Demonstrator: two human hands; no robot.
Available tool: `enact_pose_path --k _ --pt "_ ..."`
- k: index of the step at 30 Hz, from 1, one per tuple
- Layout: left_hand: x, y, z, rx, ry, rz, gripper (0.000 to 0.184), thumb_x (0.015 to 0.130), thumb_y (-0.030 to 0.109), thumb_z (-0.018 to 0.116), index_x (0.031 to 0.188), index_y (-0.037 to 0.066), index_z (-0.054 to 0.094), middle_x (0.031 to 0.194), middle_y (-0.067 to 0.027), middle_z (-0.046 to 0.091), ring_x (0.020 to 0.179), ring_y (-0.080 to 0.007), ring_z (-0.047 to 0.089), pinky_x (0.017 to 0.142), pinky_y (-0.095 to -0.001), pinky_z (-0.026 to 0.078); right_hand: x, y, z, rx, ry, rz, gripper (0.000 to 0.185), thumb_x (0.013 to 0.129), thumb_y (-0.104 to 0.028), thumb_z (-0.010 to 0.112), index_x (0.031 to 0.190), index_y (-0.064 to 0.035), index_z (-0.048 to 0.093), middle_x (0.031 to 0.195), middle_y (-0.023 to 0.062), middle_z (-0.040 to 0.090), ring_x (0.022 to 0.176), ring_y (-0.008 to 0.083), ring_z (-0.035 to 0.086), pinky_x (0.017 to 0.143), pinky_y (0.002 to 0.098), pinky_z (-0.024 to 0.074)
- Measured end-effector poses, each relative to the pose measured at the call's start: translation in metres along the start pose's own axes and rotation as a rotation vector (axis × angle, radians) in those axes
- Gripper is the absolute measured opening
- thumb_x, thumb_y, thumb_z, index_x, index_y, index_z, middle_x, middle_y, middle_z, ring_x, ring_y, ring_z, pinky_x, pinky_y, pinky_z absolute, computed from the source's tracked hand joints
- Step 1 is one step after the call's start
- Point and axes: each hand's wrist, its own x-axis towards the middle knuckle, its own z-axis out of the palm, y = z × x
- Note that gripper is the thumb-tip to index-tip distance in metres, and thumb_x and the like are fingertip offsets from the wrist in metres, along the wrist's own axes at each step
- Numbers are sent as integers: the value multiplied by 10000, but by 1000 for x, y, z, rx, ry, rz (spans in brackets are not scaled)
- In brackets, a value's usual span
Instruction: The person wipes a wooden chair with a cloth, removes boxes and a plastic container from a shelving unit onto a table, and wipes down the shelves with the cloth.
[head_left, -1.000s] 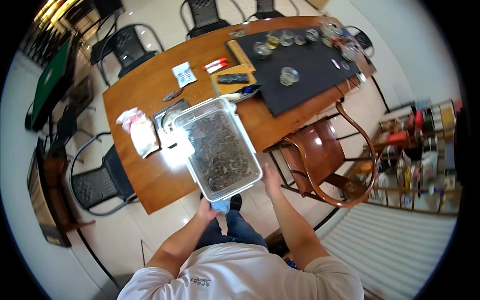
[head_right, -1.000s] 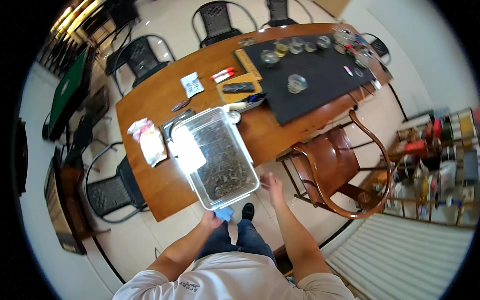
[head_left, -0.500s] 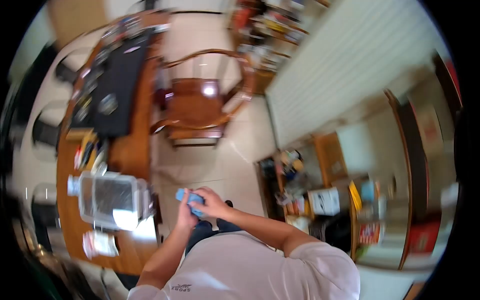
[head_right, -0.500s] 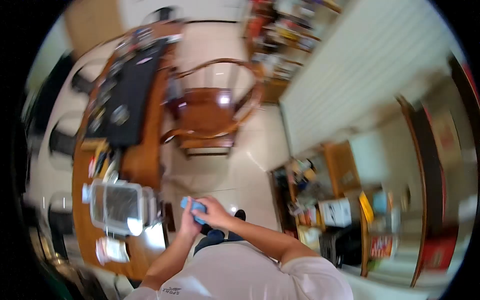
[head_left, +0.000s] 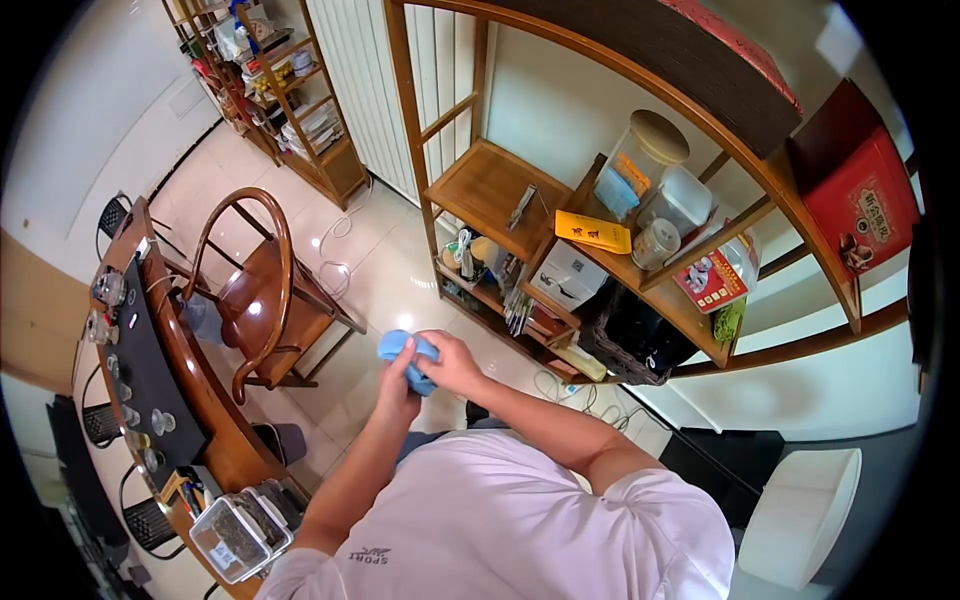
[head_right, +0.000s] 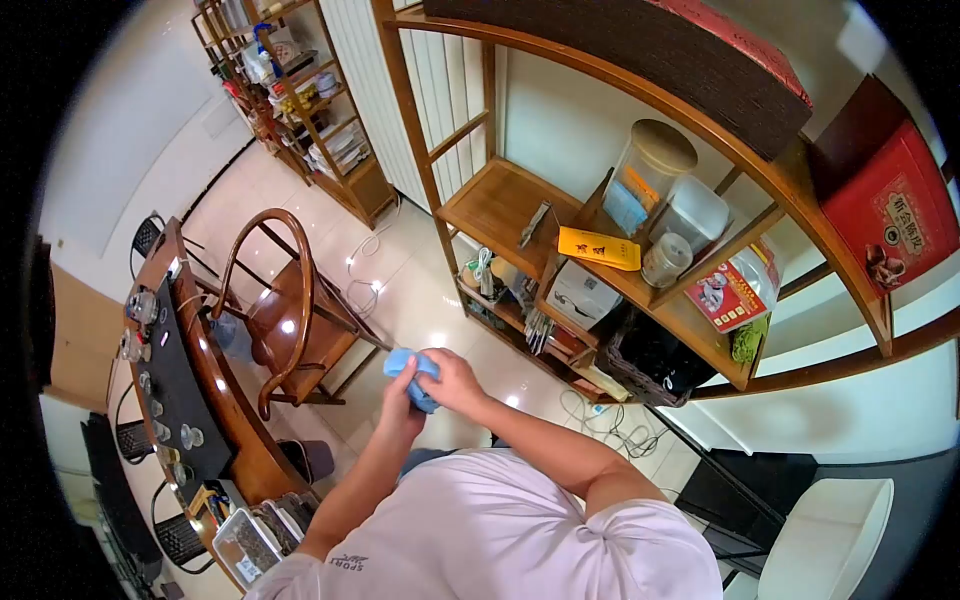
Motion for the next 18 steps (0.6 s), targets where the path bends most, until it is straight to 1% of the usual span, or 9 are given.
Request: enact_pose_path --k 2,4,5,7,8,11,15,17,18 --pt "16 -6 22 -29 -14 -96 465 916 326 755 1231 42 564 1105 -80 662 1001 -201 664 844 -365 551 1 10 -23 -25 23 -20 383 864 -191 740 1186 2 667 1106 194 697 965 329 694 853 391 548" --pt "27 -10 34 16 -49 -131 417 916 316 741 1203 52 590 1094 -83 673 1002 -217 671 864 -388 551 -4 17 -39 27 112 -58 456 865 -306 757 1199 -12 657 1129 194 696 961 359 689 850 420 548" --pt "33 -12 38 63 -88 -170 372 916 307 727 1174 63 616 1084 -87 683 1003 -233 679 883 -410 551 -6 21 -46 32 116 -48 456 865 -306 757 1199 -12 657 1129 194 696 961 359 689 850 420 548" --pt "47 -14 47 68 -109 -223 349 895 271 728 1159 68 623 1066 -90 686 975 -239 688 876 -420 560 -4 22 -60 96 35 243 497 868 -351 774 1214 -14 657 1130 191 700 967 352 693 855 404 547" --pt "54 -16 52 77 -119 -252 344 893 268 730 1154 72 622 1061 -90 686 972 -239 689 875 -419 562 -5 29 -61 108 77 203 514 866 -353 779 1231 -15 649 1142 185 689 996 341 682 871 387 539" --pt "65 -4 78 88 -153 -321 312 889 234 725 1131 70 616 1044 -88 684 959 -239 689 858 -408 571 -3 31 -68 50 178 188 520 871 -319 785 1266 -16 631 1192 182 661 1065 330 654 906 382 526" --pt "93 11 94 136 -253 -278 291 899 192 700 1134 54 598 1036 -85 674 941 -235 685 830 -398 574 19 25 -73 0 297 151 516 880 -265 783 1299 -15 613 1243 173 635 1130 313 623 945 383 509" --pt "112 28 102 169 -292 -261 291 903 183 692 1140 47 592 1038 -85 671 937 -235 683 820 -396 574 38 18 -73 86 339 191 517 880 -219 783 1313 -3 601 1251 167 631 1146 303 616 966 377 500" --pt "120 40 107 199 -289 -259 294 902 175 693 1143 43 590 1033 -83 671 935 -235 683 814 -389 572 47 18 -69 155 358 237 511 887 -200 780 1323 -4 597 1251 150 633 1147 257 614 971 357 494"
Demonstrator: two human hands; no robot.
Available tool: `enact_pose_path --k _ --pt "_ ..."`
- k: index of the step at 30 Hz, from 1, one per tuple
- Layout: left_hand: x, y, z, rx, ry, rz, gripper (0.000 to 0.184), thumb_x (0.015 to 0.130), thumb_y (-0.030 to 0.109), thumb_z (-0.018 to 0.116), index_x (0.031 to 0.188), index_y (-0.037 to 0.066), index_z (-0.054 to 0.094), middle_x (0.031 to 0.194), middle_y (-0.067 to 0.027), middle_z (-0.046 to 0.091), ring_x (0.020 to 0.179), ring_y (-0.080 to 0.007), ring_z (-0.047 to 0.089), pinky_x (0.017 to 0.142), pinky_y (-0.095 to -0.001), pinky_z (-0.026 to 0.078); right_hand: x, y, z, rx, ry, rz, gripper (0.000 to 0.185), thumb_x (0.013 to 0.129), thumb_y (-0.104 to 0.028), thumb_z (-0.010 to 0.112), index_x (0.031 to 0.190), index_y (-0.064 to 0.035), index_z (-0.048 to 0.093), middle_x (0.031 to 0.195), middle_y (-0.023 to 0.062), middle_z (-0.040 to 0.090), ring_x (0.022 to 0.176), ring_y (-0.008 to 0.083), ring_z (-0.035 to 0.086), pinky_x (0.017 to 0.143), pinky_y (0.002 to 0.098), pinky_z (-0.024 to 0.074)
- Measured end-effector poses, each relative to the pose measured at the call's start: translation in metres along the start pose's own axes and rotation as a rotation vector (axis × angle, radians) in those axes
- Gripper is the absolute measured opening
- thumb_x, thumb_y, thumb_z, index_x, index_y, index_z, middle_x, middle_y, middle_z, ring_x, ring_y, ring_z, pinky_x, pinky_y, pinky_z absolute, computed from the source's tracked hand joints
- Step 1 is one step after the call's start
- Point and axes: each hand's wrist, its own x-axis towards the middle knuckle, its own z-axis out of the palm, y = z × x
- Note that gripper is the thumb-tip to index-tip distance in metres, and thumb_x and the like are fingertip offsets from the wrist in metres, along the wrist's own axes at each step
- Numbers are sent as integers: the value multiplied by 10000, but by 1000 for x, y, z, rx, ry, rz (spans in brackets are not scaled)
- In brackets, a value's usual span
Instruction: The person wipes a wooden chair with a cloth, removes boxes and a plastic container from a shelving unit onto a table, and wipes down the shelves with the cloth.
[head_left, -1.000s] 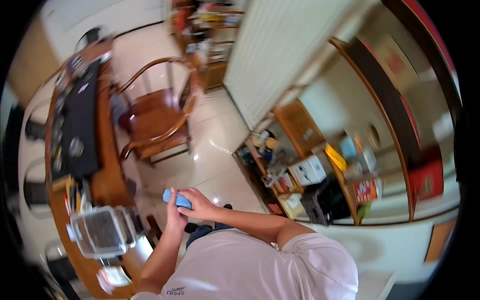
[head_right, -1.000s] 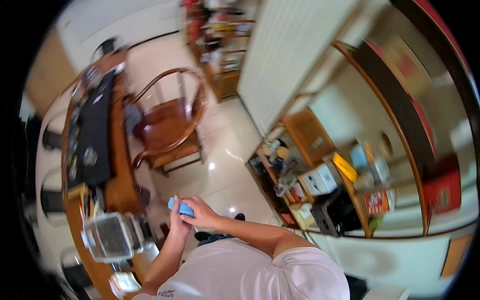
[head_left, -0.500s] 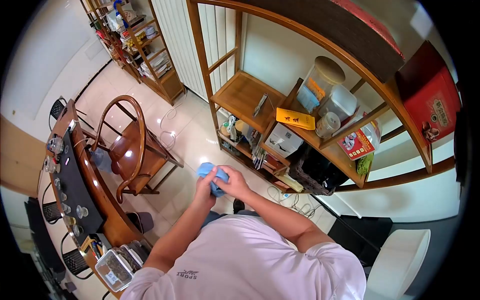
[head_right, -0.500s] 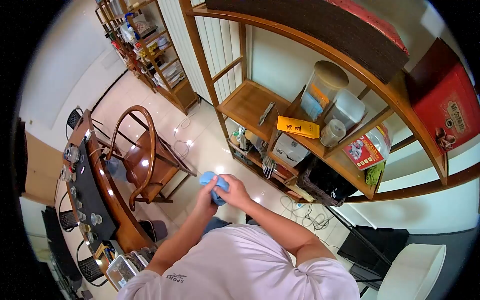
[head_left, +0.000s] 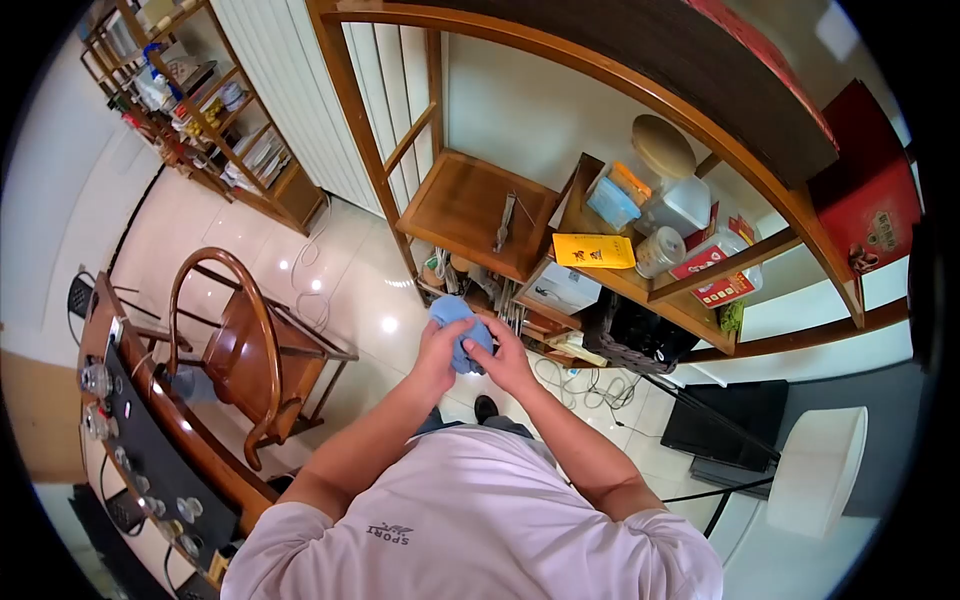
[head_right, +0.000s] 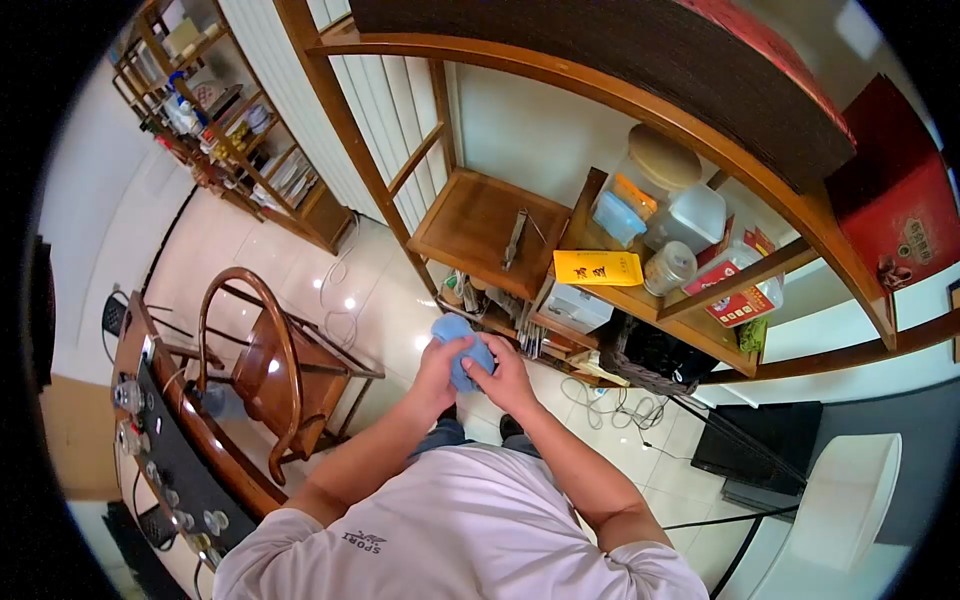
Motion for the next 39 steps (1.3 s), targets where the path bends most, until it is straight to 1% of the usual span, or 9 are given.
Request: enact_pose_path --k 6,11,15,18,20,22,24,31,39 --pt "29 60 4 104 -77 27 306 875 93 721 1143 42 584 1023 -78 664 917 -193 666 798 -341 545 38 -8 35 194 121 93 442 932 -140 738 1322 -8 579 1113 34 650 1027 104 593 907 270 489" --pt "56 67 15 208 -208 -33 280 877 85 717 1124 36 595 987 -63 667 896 -181 665 797 -335 541 47 -21 30 283 234 132 338 937 -95 714 1247 -28 598 1091 13 645 965 87 581 856 251 477" --pt "70 65 33 202 -147 8 256 875 55 683 1116 37 597 974 -68 667 880 -197 670 767 -345 547 54 -11 11 450 234 131 344 999 -172 671 1294 -17 583 1128 71 670 1042 121 599 930 285 474" --pt "90 75 39 174 -47 79 246 858 21 645 1100 32 598 966 -79 665 859 -209 669 750 -368 558 72 3 8 55 465 26 331 1015 -188 616 1266 25 584 1119 182 667 1052 271 647 953 365 490" --pt "110 81 34 213 63 167 231 822 15 630 1052 30 615 923 -81 658 815 -211 654 738 -369 555 99 -1 5 -119 509 -13 366 998 -202 627 1279 25 574 1136 189 647 1034 289 640 944 373 494" --pt "111 95 29 221 36 147 206 821 24 638 1025 31 621 896 -78 653 799 -210 649 722 -363 548 119 2 8 -305 554 -38 401 980 -217 638 1292 25 563 1153 196 627 1017 308 634 936 380 499" --pt "111 110 34 253 4 149 147 841 65 688 973 40 630 835 -65 642 759 -199 638 679 -340 525 148 3 8 -681 752 -51 512 892 -203 705 1289 64 522 1176 254 577 1074 418 615 951 448 506" --pt "138 126 26 311 -69 60 195 879 156 770 974 54 633 823 -50 643 720 -178 632 648 -320 514 204 5 -5 -782 525 505 412 895 -258 676 1163 39 573 1226 282 595 1109 428 641 916 475 552" --pt "162 142 7 402 -119 -38 190 890 148 766 985 45 638 814 -54 659 703 -186 651 638 -336 533 210 -2 17 -901 490 468 371 913 -325 655 1099 -7 622 1034 222 688 963 406 703 818 488 579"
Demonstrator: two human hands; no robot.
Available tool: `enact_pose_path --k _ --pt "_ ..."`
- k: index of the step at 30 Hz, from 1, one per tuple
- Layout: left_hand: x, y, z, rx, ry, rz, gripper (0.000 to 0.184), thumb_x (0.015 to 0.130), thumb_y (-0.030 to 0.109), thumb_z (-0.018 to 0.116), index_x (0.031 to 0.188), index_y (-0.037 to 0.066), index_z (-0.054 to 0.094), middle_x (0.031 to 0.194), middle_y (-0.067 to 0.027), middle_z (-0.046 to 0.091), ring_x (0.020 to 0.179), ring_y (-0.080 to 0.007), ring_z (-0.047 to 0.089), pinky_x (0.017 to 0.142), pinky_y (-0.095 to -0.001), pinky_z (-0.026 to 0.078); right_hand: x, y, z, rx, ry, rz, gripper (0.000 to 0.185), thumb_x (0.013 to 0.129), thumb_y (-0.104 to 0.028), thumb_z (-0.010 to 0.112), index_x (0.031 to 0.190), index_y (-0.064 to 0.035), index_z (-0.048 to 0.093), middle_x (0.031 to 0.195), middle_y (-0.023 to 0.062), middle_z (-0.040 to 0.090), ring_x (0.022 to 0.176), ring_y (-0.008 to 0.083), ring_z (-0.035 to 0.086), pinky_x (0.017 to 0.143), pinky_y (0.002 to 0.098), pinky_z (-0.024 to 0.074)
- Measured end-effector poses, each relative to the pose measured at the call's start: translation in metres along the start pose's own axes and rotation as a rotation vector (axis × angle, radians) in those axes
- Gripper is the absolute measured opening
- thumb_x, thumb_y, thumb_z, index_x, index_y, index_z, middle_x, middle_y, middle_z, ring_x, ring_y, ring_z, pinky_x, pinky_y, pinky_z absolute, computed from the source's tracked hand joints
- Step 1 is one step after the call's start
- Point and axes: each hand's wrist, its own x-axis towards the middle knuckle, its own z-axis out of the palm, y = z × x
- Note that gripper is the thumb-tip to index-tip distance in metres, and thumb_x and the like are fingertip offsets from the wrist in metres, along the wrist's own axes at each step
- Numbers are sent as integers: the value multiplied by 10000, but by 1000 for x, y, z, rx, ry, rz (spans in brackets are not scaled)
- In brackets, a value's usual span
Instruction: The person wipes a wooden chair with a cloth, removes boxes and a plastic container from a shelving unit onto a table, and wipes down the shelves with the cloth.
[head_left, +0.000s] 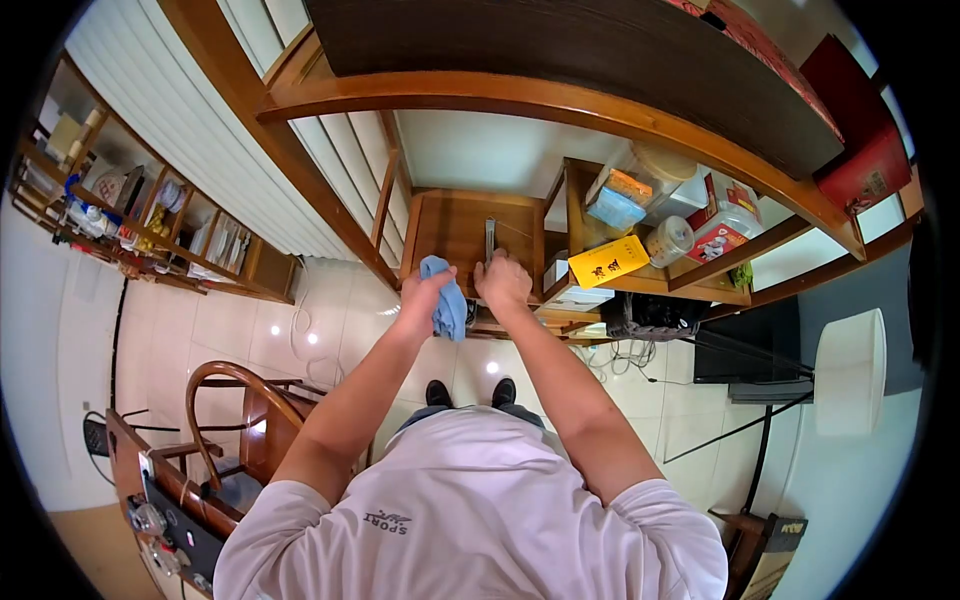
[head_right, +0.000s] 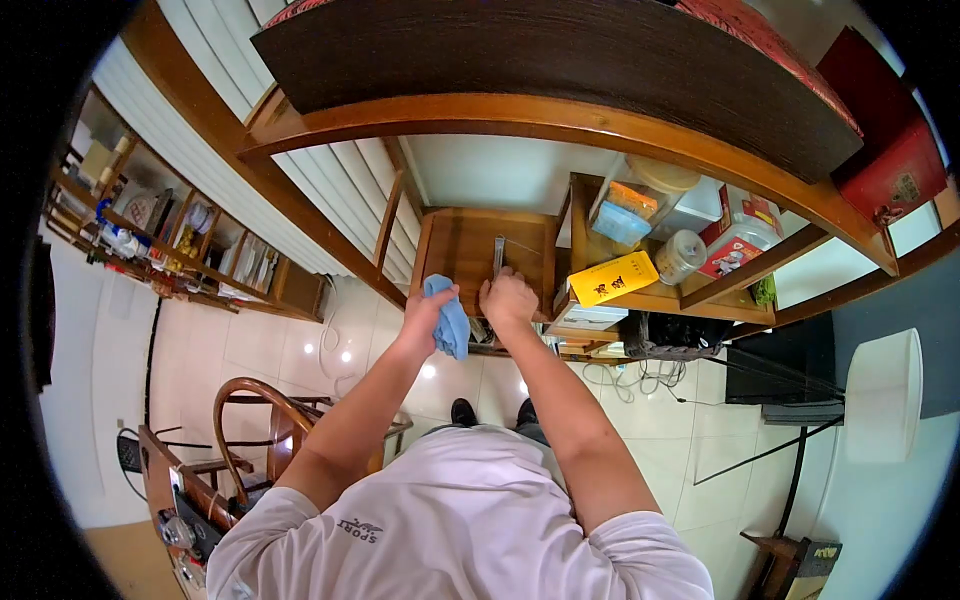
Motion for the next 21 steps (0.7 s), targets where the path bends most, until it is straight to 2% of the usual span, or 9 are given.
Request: enact_pose_path --k 2,6,8,9,14,19,21 --pt "8 -2 -2 11 -24 -3 186 892 152 766 979 46 639 815 -56 662 706 -186 654 640 -336 534 -2 -1 -2 -33 -35 -10 360 916 -339 660 1089 -24 625 987 206 694 934 411 706 781 498 582" --pt "21 -7 -1 4 -66 9 177 897 169 762 956 52 643 821 -61 669 711 -186 656 644 -335 534 14 5 -14 19 -67 89 335 931 -313 652 1099 -25 620 1029 220 679 935 417 703 784 493 587" --pt "27 -6 0 12 -89 -16 182 897 173 764 957 53 641 824 -61 669 715 -186 656 647 -336 536 28 13 -9 16 221 70 297 945 -248 635 1127 -15 605 1160 237 626 975 432 690 818 488 589" --pt "29 -6 -1 21 -108 -38 186 896 177 766 958 55 640 827 -60 668 718 -185 657 650 -337 537 36 15 -9 5 236 68 268 940 -187 629 1144 -17 591 1279 240 549 1050 425 663 857 487 585" --pt "33 -1 2 45 -111 -37 201 887 163 776 977 56 631 831 -55 662 724 -185 657 651 -344 539 64 25 -3 -79 96 141 289 923 -141 636 1190 -31 614 1291 201 539 1121 382 631 884 469 582" --pt "45 -5 10 12 -148 -34 212 881 149 779 993 52 627 837 -52 661 724 -182 657 644 -348 535 69 28 6 -198 27 65 224 918 -146 636 1112 -52 697 1287 181 585 1102 368 657 906 458 578" --pt "59 -12 19 150 -64 86 198 873 141 781 961 38 636 822 -61 667 704 -182 657 634 -341 532 67 28 7 -176 33 76 225 906 -158 648 1098 -54 705 1254 190 625 1092 364 670 913 449 574"
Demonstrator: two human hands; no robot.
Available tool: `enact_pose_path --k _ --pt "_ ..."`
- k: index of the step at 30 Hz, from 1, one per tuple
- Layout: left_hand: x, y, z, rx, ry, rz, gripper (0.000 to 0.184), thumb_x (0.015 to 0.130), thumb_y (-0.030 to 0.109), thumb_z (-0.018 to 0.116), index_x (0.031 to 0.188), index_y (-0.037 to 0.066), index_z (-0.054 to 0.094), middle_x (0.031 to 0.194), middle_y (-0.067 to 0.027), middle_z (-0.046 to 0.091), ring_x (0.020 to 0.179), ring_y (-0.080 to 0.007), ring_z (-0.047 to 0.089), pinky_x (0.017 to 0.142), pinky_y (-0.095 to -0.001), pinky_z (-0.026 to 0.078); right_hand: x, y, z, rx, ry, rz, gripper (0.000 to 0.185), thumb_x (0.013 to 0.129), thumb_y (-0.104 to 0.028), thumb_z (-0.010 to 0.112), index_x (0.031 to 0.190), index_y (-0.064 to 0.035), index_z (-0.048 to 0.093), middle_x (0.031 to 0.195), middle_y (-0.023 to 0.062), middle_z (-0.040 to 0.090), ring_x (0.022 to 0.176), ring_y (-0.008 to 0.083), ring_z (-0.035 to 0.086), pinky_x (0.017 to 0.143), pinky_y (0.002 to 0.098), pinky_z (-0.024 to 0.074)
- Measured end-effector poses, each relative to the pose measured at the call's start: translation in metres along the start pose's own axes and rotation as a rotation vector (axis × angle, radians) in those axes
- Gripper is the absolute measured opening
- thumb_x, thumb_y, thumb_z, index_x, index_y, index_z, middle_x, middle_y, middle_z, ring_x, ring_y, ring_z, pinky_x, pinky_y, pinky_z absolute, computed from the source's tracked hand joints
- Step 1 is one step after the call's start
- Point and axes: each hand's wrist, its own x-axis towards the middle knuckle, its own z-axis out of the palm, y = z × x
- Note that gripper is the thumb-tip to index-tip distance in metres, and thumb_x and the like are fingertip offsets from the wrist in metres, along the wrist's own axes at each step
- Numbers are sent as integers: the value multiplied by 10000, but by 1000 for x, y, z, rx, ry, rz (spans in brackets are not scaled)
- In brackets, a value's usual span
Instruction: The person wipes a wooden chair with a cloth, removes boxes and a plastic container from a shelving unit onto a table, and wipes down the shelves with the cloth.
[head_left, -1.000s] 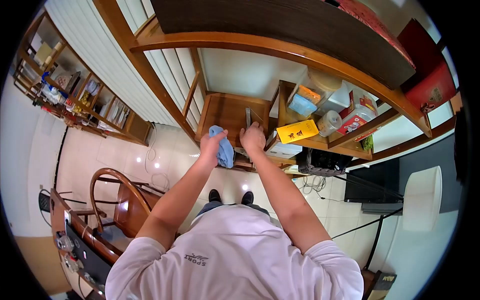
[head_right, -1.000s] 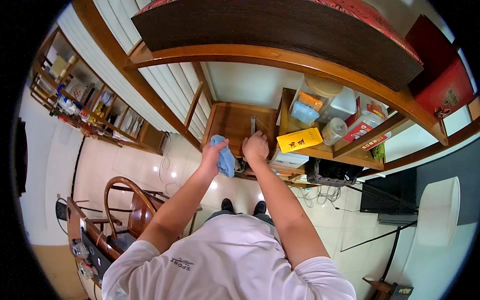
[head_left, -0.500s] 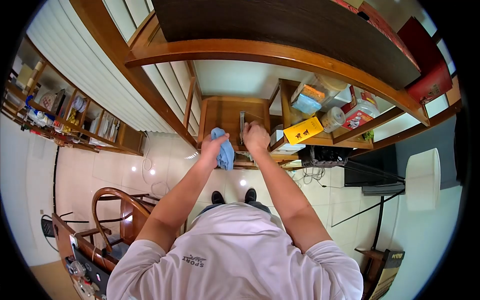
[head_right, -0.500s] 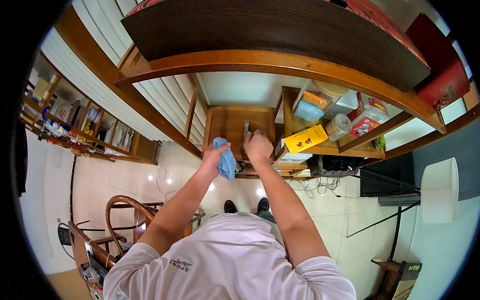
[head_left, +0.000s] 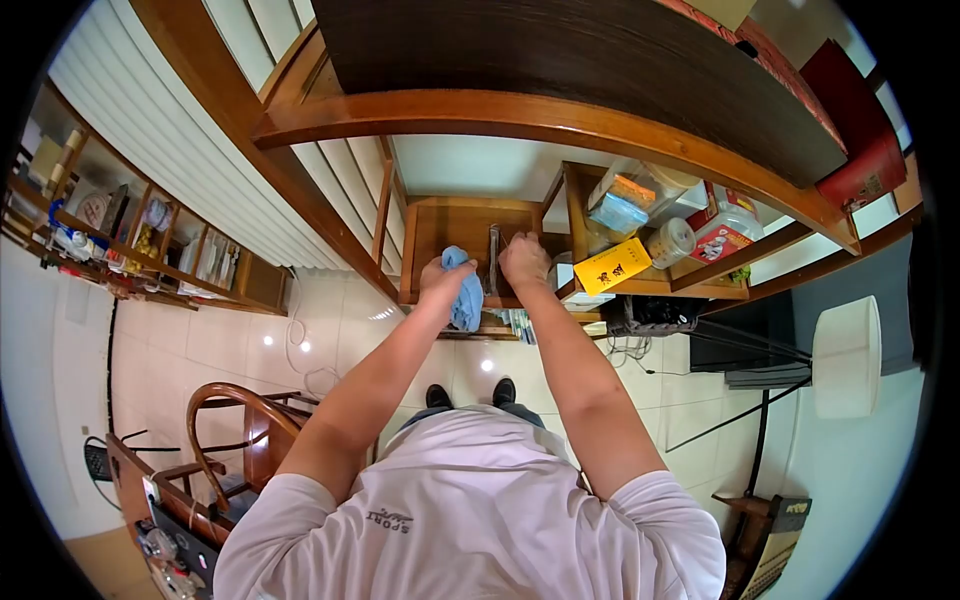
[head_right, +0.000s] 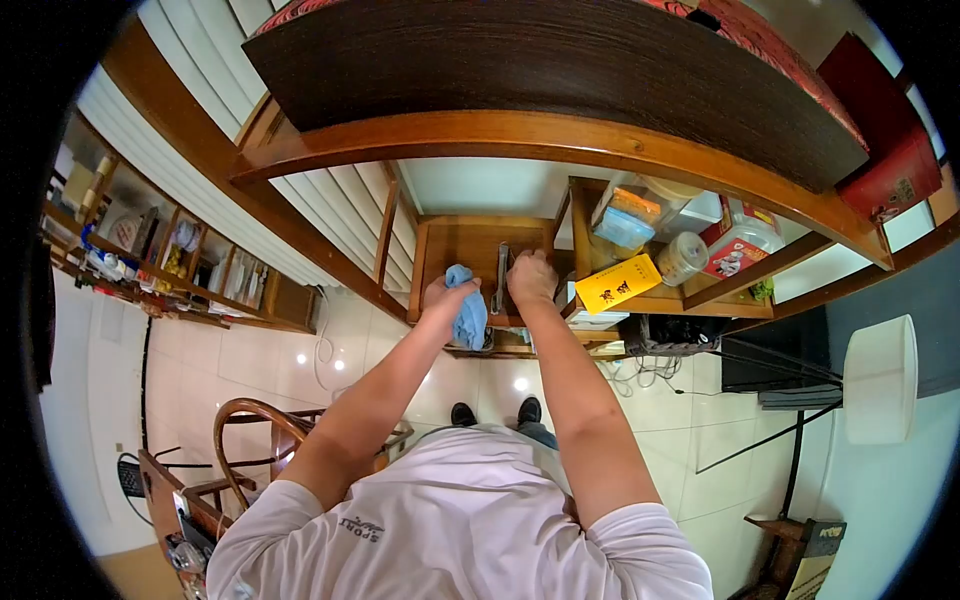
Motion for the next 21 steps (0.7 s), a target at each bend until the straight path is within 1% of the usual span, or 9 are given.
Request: enact_pose_path --k 1,3,5,7,8,10,11,13,21 --pt "11 -6 2 -3 -4 2 198 873 141 781 961 38 636 822 -61 667 704 -182 657 634 -341 532 0 0 -2 25 8 13 226 895 -171 661 1083 -56 713 1220 198 665 1083 361 682 920 440 570" --pt "28 -10 10 263 28 49 191 851 121 792 933 14 656 823 -83 689 692 -187 668 624 -340 534 1 3 -8 127 -21 36 227 857 -168 679 1032 -29 718 1143 215 693 1046 375 694 894 456 572" --pt "35 -8 15 284 -33 22 184 837 101 796 927 4 669 830 -94 700 697 -191 676 627 -342 539 -2 7 -10 229 -53 59 231 820 -165 696 981 -1 724 1065 232 722 1009 388 705 868 472 574" --pt "40 -8 18 308 -91 -5 177 823 81 800 920 -7 681 836 -105 711 701 -195 685 630 -345 545 -1 16 6 540 159 -52 220 803 -122 733 969 22 728 1008 208 747 876 327 727 781 428 576" --pt "44 -10 19 334 -89 1 192 811 65 805 941 -11 687 853 -112 718 715 -197 692 638 -347 551 2 17 9 539 160 -52 220 803 -122 733 969 22 728 1008 208 747 876 327 727 781 428 576" --pt "42 -9 21 360 -87 6 211 799 50 810 961 -15 693 871 -119 725 728 -199 699 646 -349 558 1 11 5 1007 -35 133 175 829 -46 711 993 14 722 902 121 733 709 216 672 637 342 536" --pt "40 -10 21 331 -88 10 225 792 47 816 973 -13 696 875 -116 727 735 -197 701 652 -348 560 0 12 1 1006 -37 132 175 829 -46 711 993 14 722 902 121 733 709 216 672 637 342 536" --pt "35 -9 21 299 -85 15 240 786 44 822 984 -10 698 880 -114 729 741 -195 703 657 -348 563 -13 4 -28 1315 -272 170 132 870 13 645 986 5 707 826 43 676 645 127 588 549 272 457" --pt "9 13 27 115 -230 128 197 789 49 798 962 12 713 854 -46 717 747 -130 652 676 -318 533 -31 -9 -45 1210 -134 -89 94 891 12 617 953 -2 686 764 32 644 611 86 547 530 254 423"
